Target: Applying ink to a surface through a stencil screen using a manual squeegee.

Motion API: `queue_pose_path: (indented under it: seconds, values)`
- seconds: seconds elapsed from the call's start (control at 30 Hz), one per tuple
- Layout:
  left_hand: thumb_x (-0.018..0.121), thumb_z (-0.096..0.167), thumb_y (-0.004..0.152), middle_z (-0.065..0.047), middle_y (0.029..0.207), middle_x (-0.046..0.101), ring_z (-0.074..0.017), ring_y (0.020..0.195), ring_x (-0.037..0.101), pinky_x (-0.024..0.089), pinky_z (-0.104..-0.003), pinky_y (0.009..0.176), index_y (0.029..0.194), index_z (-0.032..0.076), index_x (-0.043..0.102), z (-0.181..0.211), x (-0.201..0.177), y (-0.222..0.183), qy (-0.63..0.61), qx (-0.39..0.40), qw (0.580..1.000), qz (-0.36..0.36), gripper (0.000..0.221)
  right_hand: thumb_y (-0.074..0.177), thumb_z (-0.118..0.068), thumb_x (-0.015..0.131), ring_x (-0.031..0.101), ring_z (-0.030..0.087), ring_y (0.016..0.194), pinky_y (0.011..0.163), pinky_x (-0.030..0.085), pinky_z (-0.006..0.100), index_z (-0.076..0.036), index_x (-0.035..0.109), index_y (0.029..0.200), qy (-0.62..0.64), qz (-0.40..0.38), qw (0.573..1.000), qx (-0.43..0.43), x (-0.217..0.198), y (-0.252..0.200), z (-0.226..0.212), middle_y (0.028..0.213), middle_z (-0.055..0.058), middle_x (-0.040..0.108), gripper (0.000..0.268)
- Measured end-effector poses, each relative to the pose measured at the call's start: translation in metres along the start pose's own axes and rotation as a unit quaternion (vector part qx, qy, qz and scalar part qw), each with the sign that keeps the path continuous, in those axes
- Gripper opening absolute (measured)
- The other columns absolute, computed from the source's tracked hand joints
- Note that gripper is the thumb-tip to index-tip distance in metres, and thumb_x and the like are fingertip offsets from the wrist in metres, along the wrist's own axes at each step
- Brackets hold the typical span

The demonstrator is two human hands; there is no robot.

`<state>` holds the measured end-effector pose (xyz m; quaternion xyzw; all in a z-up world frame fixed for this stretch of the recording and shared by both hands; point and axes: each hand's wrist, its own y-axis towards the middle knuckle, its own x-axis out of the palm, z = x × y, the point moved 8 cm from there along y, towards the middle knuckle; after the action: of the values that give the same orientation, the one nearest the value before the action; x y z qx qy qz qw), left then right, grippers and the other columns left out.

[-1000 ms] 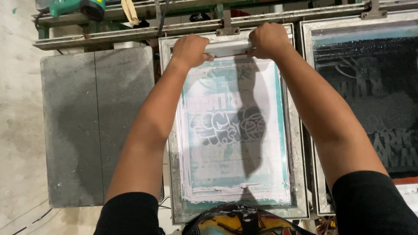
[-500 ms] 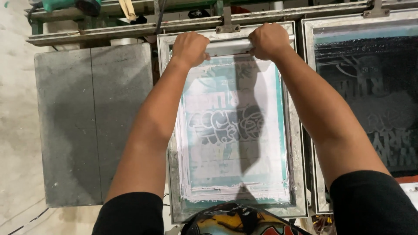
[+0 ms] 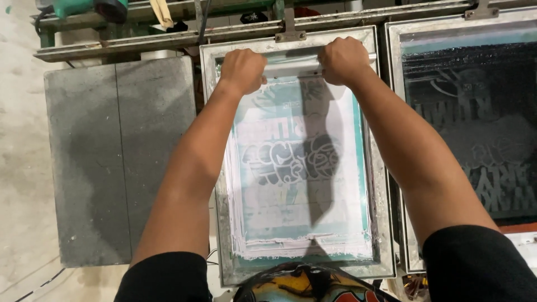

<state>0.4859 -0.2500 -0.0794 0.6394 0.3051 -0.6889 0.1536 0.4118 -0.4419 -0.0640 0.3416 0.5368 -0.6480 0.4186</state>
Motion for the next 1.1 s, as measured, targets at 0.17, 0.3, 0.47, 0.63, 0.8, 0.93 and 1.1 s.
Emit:
queue_pose_path:
  seconds: [0.17,0.3,0.47,0.63,0.8,0.93,1.1]
  values:
    - [0.082,0.032,0.093,0.0,0.059,0.061,-0.0245,0.057,0.062,0.05,-0.04,0.051,0.067,0.016,0.063,0.008,0.007,-0.011,0.014,-0.002,1.0,0.016,0.036,0.095,-0.019,0.059,0.061,0.022,0.062,0.047,0.05,0.03,-0.019,0.067,0.079,-0.027,0.027,0.999,-0.027,0.004,-0.013,-0.006,0.07,0.0,0.063,0.018]
    - [0.08,0.026,0.094,-0.003,0.061,0.06,-0.0257,0.057,0.059,0.048,-0.04,0.049,0.068,0.015,0.065,0.018,0.015,-0.025,0.003,0.002,1.0,0.005,0.032,0.094,-0.015,0.057,0.061,0.027,0.066,0.043,0.045,0.031,-0.017,0.065,0.077,-0.016,0.029,0.999,-0.028,0.014,-0.029,-0.01,0.072,0.004,0.062,0.019]
    - [0.079,0.023,0.094,0.0,0.058,0.057,-0.0235,0.052,0.056,0.044,-0.038,0.046,0.065,0.015,0.057,0.036,0.022,-0.049,-0.005,0.007,1.0,-0.002,0.037,0.097,-0.017,0.051,0.063,0.026,0.066,0.049,0.048,0.032,-0.02,0.072,0.092,-0.029,-0.006,0.999,-0.025,0.024,-0.057,-0.019,0.077,0.005,0.066,0.022]
    - [0.08,0.023,0.093,-0.003,0.064,0.063,-0.028,0.058,0.063,0.052,-0.042,0.051,0.066,0.014,0.062,0.057,0.028,-0.082,-0.026,0.006,1.0,-0.003,0.033,0.1,-0.022,0.056,0.066,0.022,0.064,0.049,0.052,0.03,-0.019,0.073,0.093,-0.062,-0.01,0.997,-0.043,0.033,-0.092,-0.035,0.075,0.002,0.067,0.019]
    - [0.078,0.014,0.089,-0.001,0.059,0.06,-0.0259,0.052,0.055,0.042,-0.039,0.046,0.061,0.015,0.057,0.076,0.037,-0.113,-0.041,0.001,0.999,-0.019,0.035,0.094,-0.013,0.057,0.049,0.018,0.053,0.041,0.036,0.026,-0.018,0.066,0.076,-0.02,0.018,0.998,-0.052,0.054,-0.117,-0.044,0.061,-0.001,0.053,0.02]
    - [0.078,0.019,0.09,-0.003,0.068,0.066,-0.0303,0.061,0.064,0.049,-0.043,0.052,0.072,0.016,0.069,0.086,0.038,-0.131,-0.038,0.001,0.999,-0.031,0.021,0.095,-0.012,0.054,0.052,0.016,0.054,0.043,0.039,0.025,-0.02,0.067,0.085,-0.054,-0.016,0.997,-0.049,0.054,-0.14,-0.054,0.065,-0.001,0.056,0.018]
    - [0.077,0.023,0.093,-0.003,0.066,0.062,-0.0266,0.055,0.059,0.047,-0.041,0.049,0.076,0.013,0.068,0.112,0.038,-0.164,-0.051,0.014,0.998,-0.034,0.022,0.091,-0.01,0.053,0.047,0.017,0.05,0.041,0.036,0.027,-0.019,0.063,0.075,-0.071,-0.022,0.996,-0.057,0.071,-0.171,-0.065,0.061,-0.003,0.053,0.021]
